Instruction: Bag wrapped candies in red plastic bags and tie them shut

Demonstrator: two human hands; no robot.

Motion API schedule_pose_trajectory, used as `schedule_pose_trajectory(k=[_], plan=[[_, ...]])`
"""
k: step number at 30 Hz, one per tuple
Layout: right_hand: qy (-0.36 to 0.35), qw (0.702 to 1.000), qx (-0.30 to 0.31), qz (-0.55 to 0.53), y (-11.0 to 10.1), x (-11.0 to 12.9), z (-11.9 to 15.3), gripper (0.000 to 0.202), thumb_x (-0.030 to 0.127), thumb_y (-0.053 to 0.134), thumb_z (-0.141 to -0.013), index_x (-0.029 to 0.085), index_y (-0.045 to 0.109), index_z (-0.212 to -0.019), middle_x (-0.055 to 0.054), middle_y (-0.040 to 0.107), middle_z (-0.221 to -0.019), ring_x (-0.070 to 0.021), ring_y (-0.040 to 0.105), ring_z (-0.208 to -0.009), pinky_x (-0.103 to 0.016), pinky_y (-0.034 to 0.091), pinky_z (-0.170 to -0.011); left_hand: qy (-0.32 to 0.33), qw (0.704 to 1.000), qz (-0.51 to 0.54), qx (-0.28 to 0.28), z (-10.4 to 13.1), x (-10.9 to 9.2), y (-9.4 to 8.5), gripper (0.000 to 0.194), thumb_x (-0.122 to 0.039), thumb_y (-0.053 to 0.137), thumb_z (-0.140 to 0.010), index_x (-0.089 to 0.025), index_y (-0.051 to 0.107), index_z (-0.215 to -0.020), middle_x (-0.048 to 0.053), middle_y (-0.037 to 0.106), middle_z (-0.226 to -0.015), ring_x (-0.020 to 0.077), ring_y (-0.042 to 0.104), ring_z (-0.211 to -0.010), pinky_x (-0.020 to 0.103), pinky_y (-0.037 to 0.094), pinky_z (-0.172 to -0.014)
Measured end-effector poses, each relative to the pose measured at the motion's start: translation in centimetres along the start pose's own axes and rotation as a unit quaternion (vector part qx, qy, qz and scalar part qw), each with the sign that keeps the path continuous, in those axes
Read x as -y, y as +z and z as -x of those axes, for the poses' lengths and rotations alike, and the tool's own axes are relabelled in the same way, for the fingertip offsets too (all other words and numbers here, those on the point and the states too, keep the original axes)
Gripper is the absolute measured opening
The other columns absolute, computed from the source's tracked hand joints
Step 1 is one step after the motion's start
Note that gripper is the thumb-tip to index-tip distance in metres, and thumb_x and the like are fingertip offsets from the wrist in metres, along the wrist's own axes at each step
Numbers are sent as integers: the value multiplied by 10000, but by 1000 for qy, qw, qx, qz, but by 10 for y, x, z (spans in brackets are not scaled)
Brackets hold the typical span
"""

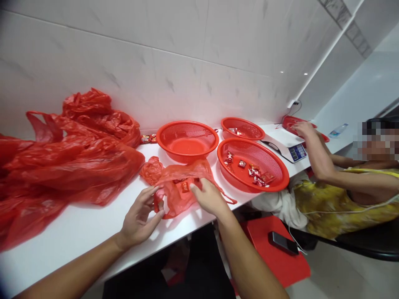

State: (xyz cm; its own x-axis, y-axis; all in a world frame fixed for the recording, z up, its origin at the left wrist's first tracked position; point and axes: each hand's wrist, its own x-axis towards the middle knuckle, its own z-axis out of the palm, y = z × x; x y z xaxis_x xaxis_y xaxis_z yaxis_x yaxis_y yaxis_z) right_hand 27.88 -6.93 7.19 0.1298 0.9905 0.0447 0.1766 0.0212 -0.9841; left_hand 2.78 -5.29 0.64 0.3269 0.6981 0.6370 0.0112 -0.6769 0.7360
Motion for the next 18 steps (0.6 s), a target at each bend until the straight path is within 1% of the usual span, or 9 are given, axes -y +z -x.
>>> schedule_pose_trajectory(k=[2, 3, 6, 8, 9, 11, 14, 16, 18], plan=[[-35, 990, -4, 136, -18, 9, 20, 286, 457, 735, -859, 249, 755, -1054, -86, 763, -1097, -309, 684, -1081, -478, 501, -1013, -14, 1000, 11, -19, -1, 3, 1, 638, -198, 689, -974, -376, 486, -1552, 131, 473, -1492, 163, 703, -934, 369, 687, -802], [-52, 978, -22, 201, -26, 12, 29, 296, 472, 707, -890, 254, 752, -1084, -89, 766, -1055, -307, 702, -1017, -469, 516, -971, -21, 999, 13, -27, -2, 4, 1, 629, -204, 696, -974, -370, 490, -1545, 129, 482, -1484, 161, 707, -935, 371, 690, -803], [-98, 913, -152, 366, -44, 9, 48, 429, 580, 655, -921, 245, 705, -1184, -113, 732, -928, -319, 703, -867, -459, 543, -839, -33, 998, 3, -49, -5, 6, 0, 614, -228, 708, -976, -344, 489, -1538, 113, 560, -1400, 158, 727, -914, 385, 701, -810], [-98, 873, -211, 428, -54, -5, 52, 641, 607, 710, -865, 217, 617, -1365, -174, 721, -1063, -381, 696, -997, -489, 545, -862, -50, 996, -26, -66, -8, 7, -2, 597, -258, 712, -979, -323, 496, -1532, 103, 612, -1352, 167, 748, -919, 402, 703, -844], [-82, 865, -201, 452, -60, -15, 53, 719, 579, 723, -854, 201, 563, -1445, -199, 711, -1146, -408, 687, -1071, -502, 545, -880, -64, 994, -44, -71, -10, 7, -3, 584, -279, 712, -981, -311, 503, -1525, 104, 628, -1351, 173, 759, -928, 412, 702, -865], [-22, 865, -134, 482, -71, -36, 54, 643, 474, 671, -895, 193, 559, -1463, -199, 723, -1190, -422, 699, -1093, -518, 543, -889, -91, 990, -76, -78, -15, 6, -7, 561, -329, 713, -982, -286, 523, -1508, 110, 643, -1374, 187, 774, -943, 433, 697, -903], [44, 883, -53, 464, -82, -61, 59, 375, 382, 555, -961, 206, 687, -1264, -137, 778, -1023, -389, 738, -960, -525, 537, -883, -118, 985, -90, -84, -26, -3, -16, 552, -382, 738, -961, -250, 561, -1466, 115, 665, -1362, 208, 786, -936, 449, 691, -919], [28, 914, -55, 401, -81, -69, 69, 381, 444, 539, -986, 223, 684, -1260, -106, 775, -955, -353, 740, -887, -507, 546, -868, -147, 983, -81, -73, -34, -15, -22, 578, -400, 753, -946, -232, 556, -1463, 113, 703, -1293, 228, 792, -943, 451, 686, -925], [-28, 949, -103, 297, -67, -72, 81, 450, 498, 515, -1009, 248, 613, -1370, -85, 760, -981, -306, 734, -858, -459, 568, -832, -186, 979, -59, -53, -40, -32, -24, 602, -408, 758, -937, -226, 537, -1466, 117, 719, -1265, 250, 794, -987, 444, 681, -928]])
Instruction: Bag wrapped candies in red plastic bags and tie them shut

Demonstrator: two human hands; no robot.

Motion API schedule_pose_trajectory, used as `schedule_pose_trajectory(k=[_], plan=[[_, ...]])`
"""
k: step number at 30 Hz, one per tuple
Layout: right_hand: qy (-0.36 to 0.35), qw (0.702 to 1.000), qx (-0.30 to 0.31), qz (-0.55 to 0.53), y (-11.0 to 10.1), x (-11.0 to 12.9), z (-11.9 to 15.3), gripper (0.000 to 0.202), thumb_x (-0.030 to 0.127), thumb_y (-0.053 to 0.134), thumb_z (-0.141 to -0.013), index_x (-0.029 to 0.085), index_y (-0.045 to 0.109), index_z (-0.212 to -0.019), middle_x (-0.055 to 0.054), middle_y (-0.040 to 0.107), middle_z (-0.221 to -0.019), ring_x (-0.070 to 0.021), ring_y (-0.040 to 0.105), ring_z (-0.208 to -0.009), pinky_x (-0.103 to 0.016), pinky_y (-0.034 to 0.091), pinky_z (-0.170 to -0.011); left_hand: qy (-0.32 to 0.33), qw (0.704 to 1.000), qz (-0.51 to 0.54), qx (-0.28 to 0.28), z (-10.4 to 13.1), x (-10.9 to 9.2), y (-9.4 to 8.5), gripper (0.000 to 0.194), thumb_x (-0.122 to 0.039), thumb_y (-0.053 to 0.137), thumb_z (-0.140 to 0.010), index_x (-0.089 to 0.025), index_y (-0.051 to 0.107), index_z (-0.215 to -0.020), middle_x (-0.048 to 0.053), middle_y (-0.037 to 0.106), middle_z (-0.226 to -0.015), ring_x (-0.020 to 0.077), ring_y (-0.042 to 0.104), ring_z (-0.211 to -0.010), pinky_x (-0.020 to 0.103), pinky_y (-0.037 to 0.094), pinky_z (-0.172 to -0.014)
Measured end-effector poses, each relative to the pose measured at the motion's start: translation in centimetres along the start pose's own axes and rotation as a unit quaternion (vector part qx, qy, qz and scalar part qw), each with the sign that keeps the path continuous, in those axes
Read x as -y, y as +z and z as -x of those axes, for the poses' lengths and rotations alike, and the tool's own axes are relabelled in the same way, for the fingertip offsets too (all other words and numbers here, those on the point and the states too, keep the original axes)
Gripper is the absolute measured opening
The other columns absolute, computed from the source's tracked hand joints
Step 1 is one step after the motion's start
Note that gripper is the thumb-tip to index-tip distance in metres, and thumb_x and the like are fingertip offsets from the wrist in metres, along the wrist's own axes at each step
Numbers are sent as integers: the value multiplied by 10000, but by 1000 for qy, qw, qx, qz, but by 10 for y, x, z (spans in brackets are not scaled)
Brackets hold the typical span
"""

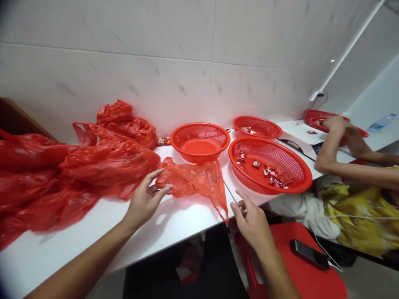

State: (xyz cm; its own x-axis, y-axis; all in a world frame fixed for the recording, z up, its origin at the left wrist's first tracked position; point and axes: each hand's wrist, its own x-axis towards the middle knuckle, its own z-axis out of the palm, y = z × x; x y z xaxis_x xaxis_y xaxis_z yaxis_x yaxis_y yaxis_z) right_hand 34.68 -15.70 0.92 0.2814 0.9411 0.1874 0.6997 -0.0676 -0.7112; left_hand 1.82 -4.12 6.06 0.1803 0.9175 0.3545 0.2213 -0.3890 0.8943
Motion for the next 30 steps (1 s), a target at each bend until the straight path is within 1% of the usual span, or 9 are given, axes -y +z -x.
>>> schedule_pose_trajectory(k=[5, 8, 10, 13, 17, 20, 23, 25, 30], plan=[[-60, 983, -168, -50, 51, 15, 23, 802, 530, 766, -838, 180, 491, -1505, -189, 658, -1342, -344, 659, -1160, -489, 570, -943, -73, 996, 48, 35, 26, -29, 4, 607, -391, 781, -910, -265, 512, -1439, 146, 596, -1498, 276, 777, -1108, 396, 685, -892], [-44, 988, -142, -42, 59, 3, 17, 387, 437, 671, -919, 181, 708, -1206, -149, 740, -1093, -318, 694, -1021, -474, 561, -926, -86, 995, 32, 33, 46, -30, 3, 598, -422, 750, -940, -269, 504, -1463, 156, 585, -1529, 286, 780, -1105, 419, 681, -915], [-45, 988, -101, -103, 43, -5, 10, 226, 397, 625, -960, 205, 744, -963, -94, 727, -890, -266, 688, -865, -417, 561, -854, -56, 998, -8, 17, 51, -33, -5, 503, -442, 725, -960, -249, 578, -1401, 153, 568, -1559, 278, 791, -1066, 435, 676, -947], [-92, 957, -27, -275, -3, 0, -5, 194, 380, 733, -902, 217, 726, -797, -101, 712, -1033, -265, 686, -988, -406, 551, -896, 50, 989, -137, -16, 44, -54, -30, 284, -426, 708, -977, -226, 730, -1177, 107, 586, -1561, 282, 765, -1144, 411, 667, -981], [-192, 853, 3, -485, -59, 47, -26, 177, 340, 760, -862, 242, 725, -719, -80, 627, -1423, -347, 571, -1357, -485, 540, -992, 229, 923, -305, -56, 22, -109, -61, 120, -308, 702, -998, -264, 791, -1067, 19, 741, -1363, 235, 743, -1177, 384, 621, -1045], [-241, 797, -8, -553, -75, 94, -33, 128, 353, 660, -958, 316, 762, -890, -52, 697, -1318, -322, 571, -1382, -537, 503, -1085, 323, 895, -301, -65, 10, -152, -65, 176, -207, 713, -991, -302, 793, -1116, -34, 780, -1213, 163, 745, -1073, 321, 608, -983], [-195, 773, 100, -595, -74, 137, -31, 203, 361, 588, -1027, 357, 703, -1194, -17, 699, -863, -224, 713, -913, -432, 583, -902, 348, 908, -231, -40, 5, -183, -53, 231, -180, 735, -976, -330, 804, -1137, -32, 756, -1032, 125, 716, -917, 258, 590, -779], [-151, 767, 245, -574, -69, 160, -25, 312, 383, 646, -1011, 336, 631, -1319, 45, 558, -676, -152, 573, -611, -308, 538, -653, 341, 919, -197, 18, 5, -195, -39, 228, -181, 739, -974, -319, 813, -1139, -14, 731, -960, 110, 689, -816, 238, 556, -672], [-188, 777, 441, -408, -54, 195, -9, 280, 338, 854, -842, 214, 693, -1035, 48, 522, -711, -104, 458, -619, -232, 406, -563, 343, 906, -179, 172, 15, -207, -12, 163, -184, 763, -954, -250, 821, -1090, 16, 725, -898, 128, 673, -810, 239, 556, -734]])
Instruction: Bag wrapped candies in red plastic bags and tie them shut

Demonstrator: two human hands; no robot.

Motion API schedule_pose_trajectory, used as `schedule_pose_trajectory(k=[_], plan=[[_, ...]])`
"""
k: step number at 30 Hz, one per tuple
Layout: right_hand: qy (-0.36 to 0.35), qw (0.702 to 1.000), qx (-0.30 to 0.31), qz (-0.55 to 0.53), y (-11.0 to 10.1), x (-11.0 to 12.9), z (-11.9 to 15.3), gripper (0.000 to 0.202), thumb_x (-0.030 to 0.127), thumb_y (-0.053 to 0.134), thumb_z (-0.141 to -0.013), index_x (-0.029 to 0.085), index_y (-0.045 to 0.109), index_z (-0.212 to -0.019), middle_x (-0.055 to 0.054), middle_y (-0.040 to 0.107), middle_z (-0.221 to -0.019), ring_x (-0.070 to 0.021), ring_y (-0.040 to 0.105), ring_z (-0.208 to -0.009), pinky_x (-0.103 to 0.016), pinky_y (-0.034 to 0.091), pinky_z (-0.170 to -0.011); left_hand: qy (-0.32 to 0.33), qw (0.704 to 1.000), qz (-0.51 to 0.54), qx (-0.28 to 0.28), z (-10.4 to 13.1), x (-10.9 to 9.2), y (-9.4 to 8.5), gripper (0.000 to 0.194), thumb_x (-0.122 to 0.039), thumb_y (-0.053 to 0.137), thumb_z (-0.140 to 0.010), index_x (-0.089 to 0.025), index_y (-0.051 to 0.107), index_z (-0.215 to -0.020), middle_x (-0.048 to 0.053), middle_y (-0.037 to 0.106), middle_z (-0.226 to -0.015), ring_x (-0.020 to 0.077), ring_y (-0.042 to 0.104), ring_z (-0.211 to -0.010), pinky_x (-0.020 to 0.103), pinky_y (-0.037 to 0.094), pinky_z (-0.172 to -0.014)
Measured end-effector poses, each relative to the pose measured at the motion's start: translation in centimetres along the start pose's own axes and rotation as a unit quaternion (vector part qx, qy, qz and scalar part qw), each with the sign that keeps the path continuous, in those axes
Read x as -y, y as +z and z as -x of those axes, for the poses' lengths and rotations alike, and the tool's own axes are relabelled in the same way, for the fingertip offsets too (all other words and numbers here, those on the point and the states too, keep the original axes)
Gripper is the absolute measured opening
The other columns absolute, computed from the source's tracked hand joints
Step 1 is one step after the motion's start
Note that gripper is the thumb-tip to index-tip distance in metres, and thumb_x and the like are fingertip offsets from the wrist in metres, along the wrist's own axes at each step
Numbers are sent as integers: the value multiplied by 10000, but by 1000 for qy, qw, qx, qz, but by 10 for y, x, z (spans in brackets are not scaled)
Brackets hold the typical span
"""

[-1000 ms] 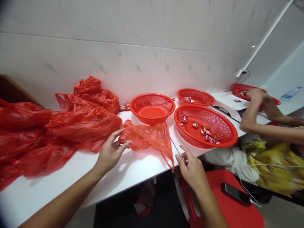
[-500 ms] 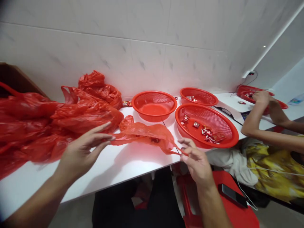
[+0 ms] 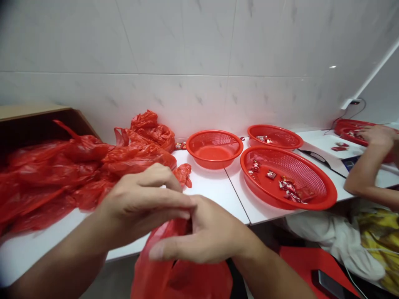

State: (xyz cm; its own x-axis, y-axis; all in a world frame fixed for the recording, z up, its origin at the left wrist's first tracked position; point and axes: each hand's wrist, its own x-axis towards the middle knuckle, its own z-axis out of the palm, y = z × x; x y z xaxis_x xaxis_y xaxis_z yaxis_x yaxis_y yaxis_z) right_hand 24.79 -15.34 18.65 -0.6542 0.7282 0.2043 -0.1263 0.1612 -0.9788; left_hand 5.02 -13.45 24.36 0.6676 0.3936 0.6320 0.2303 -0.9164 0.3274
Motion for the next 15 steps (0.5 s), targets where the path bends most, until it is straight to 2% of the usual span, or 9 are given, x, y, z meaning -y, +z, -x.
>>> schedule_pose_trajectory(k=[1, 3, 5, 6, 8, 9, 11, 13, 15], plan=[[-2, 1000, 14, 17, 2, -1, -2, 202, 358, 800, -894, 200, 679, -922, 38, 530, -703, -106, 470, -629, -234, 407, -570, -5, 1000, 10, 2, 2, -2, 3, 177, -208, 772, -951, -245, 811, -1120, 24, 730, -926, 138, 679, -840, 246, 563, -769], [21, 1000, 22, 6, 0, -4, -4, 331, 452, 659, -1001, 194, 612, -799, 37, 509, -655, -94, 445, -575, -229, 374, -527, -46, 999, 28, -10, 9, -1, 6, 295, -276, 786, -948, -234, 762, -1239, 46, 740, -1033, 155, 691, -906, 263, 573, -822], [64, 997, 6, -52, -5, -10, -6, 458, 601, 585, -1018, 205, 558, -789, 76, 409, -573, -67, 332, -463, -211, 289, -438, -104, 994, 28, -20, 19, 5, 11, 363, -317, 791, -945, -215, 720, -1286, 49, 749, -1065, 155, 699, -903, 261, 575, -807], [80, 994, -10, -75, -9, -14, -7, 487, 661, 570, -1006, 211, 552, -820, 94, 379, -549, -59, 298, -426, -203, 268, -410, -127, 991, 18, -23, 24, 10, 13, 307, -309, 781, -953, -212, 729, -1238, 33, 757, -1018, 143, 698, -860, 248, 567, -768], [95, 991, -37, -86, -13, -21, -10, 512, 720, 548, -992, 216, 560, -900, 107, 408, -519, -59, 327, -378, -190, 296, -392, -147, 988, -17, -41, 32, 19, 20, 100, -248, 746, -976, -208, 751, -1067, -8, 756, -889, 111, 682, -758, 222, 533, -684], [96, 991, -42, -78, -14, -25, -13, 518, 727, 540, -992, 213, 568, -934, 100, 455, -511, -67, 382, -369, -190, 336, -400, -140, 987, -46, -63, 35, 24, 24, 24, -214, 731, -983, -205, 747, -998, -22, 750, -843, 101, 667, -720, 222, 515, -664], [97, 992, -44, -69, -14, -31, -18, 543, 740, 515, -996, 202, 583, -983, 63, 569, -528, -93, 501, -379, -199, 404, -427, -108, 981, -116, -114, 39, 30, 31, 42, -167, 738, -970, -203, 740, -949, -33, 742, -808, 101, 639, -693, 247, 494, -674], [93, 990, -49, -90, -13, -35, -23, 571, 749, 497, -997, 190, 602, -1040, 33, 637, -566, -105, 537, -368, -206, 410, -425, -71, 972, -168, -147, 42, 32, 35, 90, -143, 777, -933, -214, 748, -981, -32, 735, -808, 118, 627, -713, 286, 492, -725], [78, 987, -80, -116, -16, -39, -26, 585, 736, 492, -1004, 188, 619, -1163, 25, 672, -605, -106, 537, -353, -209, 405, -419, -50, 968, -175, -175, 45, 31, 37, 158, -117, 800, -904, -233, 760, -1003, -13, 731, -870, 139, 647, -786, 310, 508, -779]])
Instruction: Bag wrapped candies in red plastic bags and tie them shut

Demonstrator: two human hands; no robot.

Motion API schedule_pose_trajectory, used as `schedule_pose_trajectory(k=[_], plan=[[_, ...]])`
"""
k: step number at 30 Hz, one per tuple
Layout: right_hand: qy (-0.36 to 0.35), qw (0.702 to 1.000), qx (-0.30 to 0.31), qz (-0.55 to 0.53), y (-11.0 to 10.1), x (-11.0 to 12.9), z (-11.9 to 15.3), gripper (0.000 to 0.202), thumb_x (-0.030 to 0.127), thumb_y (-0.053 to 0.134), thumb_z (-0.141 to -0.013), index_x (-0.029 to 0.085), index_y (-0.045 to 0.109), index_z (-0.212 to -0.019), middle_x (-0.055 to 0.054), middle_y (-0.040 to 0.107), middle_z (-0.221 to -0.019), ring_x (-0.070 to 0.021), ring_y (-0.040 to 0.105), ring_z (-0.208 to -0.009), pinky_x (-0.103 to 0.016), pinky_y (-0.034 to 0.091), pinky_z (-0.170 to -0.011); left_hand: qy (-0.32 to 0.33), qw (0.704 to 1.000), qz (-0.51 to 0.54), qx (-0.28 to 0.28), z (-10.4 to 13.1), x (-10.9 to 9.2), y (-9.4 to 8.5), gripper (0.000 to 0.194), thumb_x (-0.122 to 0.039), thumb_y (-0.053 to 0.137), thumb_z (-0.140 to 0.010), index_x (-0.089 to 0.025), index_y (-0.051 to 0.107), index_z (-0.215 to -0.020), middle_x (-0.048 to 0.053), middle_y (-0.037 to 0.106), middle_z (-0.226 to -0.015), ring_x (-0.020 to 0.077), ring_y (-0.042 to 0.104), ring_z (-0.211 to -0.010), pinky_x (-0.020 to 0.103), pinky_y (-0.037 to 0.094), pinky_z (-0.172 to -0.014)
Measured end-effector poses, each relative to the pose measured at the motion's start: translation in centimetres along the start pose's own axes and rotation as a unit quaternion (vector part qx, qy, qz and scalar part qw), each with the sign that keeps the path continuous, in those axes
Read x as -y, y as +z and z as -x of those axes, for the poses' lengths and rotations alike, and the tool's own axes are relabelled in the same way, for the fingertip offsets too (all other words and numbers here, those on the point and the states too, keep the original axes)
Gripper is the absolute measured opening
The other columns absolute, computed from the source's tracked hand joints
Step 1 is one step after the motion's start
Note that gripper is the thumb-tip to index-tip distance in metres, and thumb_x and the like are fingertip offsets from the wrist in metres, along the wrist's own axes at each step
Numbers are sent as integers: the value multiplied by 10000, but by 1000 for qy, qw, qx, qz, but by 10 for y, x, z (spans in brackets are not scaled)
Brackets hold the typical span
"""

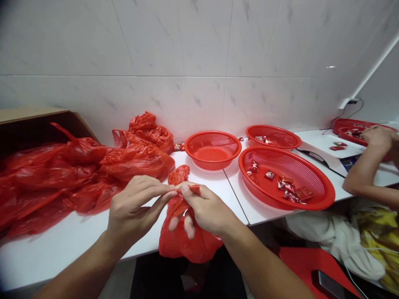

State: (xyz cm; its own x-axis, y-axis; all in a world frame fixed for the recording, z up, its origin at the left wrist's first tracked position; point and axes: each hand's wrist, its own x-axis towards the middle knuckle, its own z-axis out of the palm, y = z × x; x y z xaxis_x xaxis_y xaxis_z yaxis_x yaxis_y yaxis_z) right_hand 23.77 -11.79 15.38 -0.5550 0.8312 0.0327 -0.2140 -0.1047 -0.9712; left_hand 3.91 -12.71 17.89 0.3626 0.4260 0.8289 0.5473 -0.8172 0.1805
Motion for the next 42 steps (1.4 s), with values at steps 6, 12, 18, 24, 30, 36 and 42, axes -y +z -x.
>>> schedule_pose_trajectory(k=[6, 12, 18, 24, 30, 36, 42], plan=[[-48, 998, 38, -17, -23, 2, 1, 471, 592, 646, -989, 132, 749, -979, 56, 546, -493, -79, 482, -413, -214, 446, -500, -96, 984, 147, 40, 28, -5, 19, 527, -245, 921, -789, -290, 667, -1249, 116, 528, -1535, 318, 541, -1409, 481, 470, -1171], [-142, 965, 15, 220, -32, 8, 11, 102, 254, 748, -920, 178, 791, -973, -43, 759, -827, -133, 660, -652, -259, 537, -623, -296, 850, 390, 195, 33, 5, 39, 589, -292, 740, -941, -246, 511, -1482, 144, 668, -1349, 275, 687, -1193, 425, 566, -1030], [-391, 771, -109, 490, -31, -22, 2, 309, 52, 512, -971, 214, 746, -1092, -95, 782, -1049, -219, 678, -958, -380, 556, -850, -426, 714, 536, 147, 33, 13, 48, 498, -621, 557, -1011, -186, 709, -1199, 98, 749, -1043, 263, 715, -984, 389, 573, -887], [-451, 710, -77, 536, -35, -34, -3, 295, 147, 539, -1052, 225, 743, -1251, -103, 786, -1114, -224, 673, -976, -381, 566, -873, -446, 736, 481, 166, 39, 23, 50, 457, -599, 719, -915, -158, 670, -810, 12, 649, -714, 150, 581, -656, 275, 479, -664], [-324, 720, -135, 598, -81, -47, 15, 286, 363, 578, -1078, 197, 790, -980, -41, 693, -698, -159, 597, -644, -288, 461, -656, -328, 930, 100, 134, 47, 64, -2, 348, -471, 653, -983, -187, 732, -800, 32, 715, -827, 179, 631, -794, 251, 462, -694], [-81, 910, -97, 396, -95, -91, 46, 562, 538, 456, -1091, 178, 707, -740, -77, 715, -869, -144, 628, -648, -263, 522, -600, -388, 912, 29, 128, 111, 91, -21, 389, -508, 578, -1009, -197, 696, -808, 69, 715, -1018, 219, 673, -939, 277, 535, -744], [-38, 975, 27, 216, -39, -93, 10, 505, 582, 458, -1077, 175, 744, -988, -108, 709, -1164, -169, 684, -793, -322, 621, -694, -367, 902, 184, 135, 130, 46, 24, 1128, -427, 917, -744, -316, 254, -1650, 162, 354, -1681, 374, 476, -1487, 525, 475, -1183]])
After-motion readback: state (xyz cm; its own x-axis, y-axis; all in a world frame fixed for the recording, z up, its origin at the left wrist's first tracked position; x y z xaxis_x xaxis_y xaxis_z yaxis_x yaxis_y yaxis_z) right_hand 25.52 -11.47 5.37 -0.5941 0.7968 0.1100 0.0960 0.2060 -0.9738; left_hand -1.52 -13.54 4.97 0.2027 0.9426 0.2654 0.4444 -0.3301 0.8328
